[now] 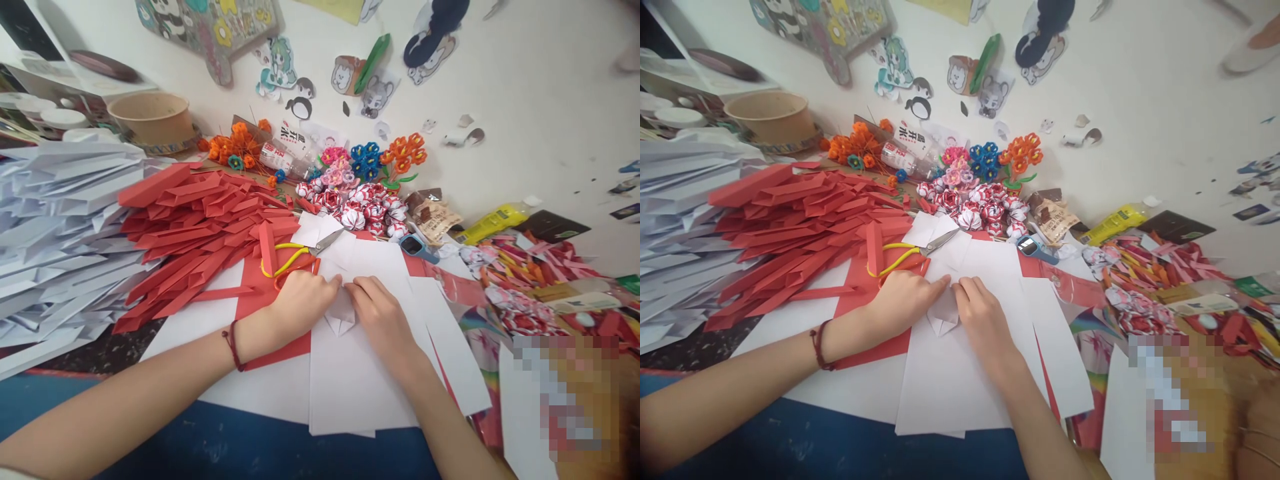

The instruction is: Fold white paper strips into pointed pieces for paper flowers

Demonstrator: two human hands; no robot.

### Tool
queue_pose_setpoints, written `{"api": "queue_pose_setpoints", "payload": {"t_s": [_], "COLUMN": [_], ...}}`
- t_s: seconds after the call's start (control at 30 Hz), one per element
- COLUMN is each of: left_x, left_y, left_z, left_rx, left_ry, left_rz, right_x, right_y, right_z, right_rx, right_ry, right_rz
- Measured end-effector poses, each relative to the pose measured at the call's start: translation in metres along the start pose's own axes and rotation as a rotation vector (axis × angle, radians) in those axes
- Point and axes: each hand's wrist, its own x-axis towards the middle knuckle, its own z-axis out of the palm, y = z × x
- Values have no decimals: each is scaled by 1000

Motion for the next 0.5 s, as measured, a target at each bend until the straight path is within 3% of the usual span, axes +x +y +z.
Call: {"api": "queue_pose_setpoints", "payload": {"t_s": [0.5], "left_x": [-1], "left_y": [2], "left_z": [-1], "left_rx": [5], "left_ry": [-6], "left_rz": [-21], "right_x": [-3], "right_y": [0], "right_z": [3], "right_rx": [10], "right_ry": [33], "right_rz": [-20]}}
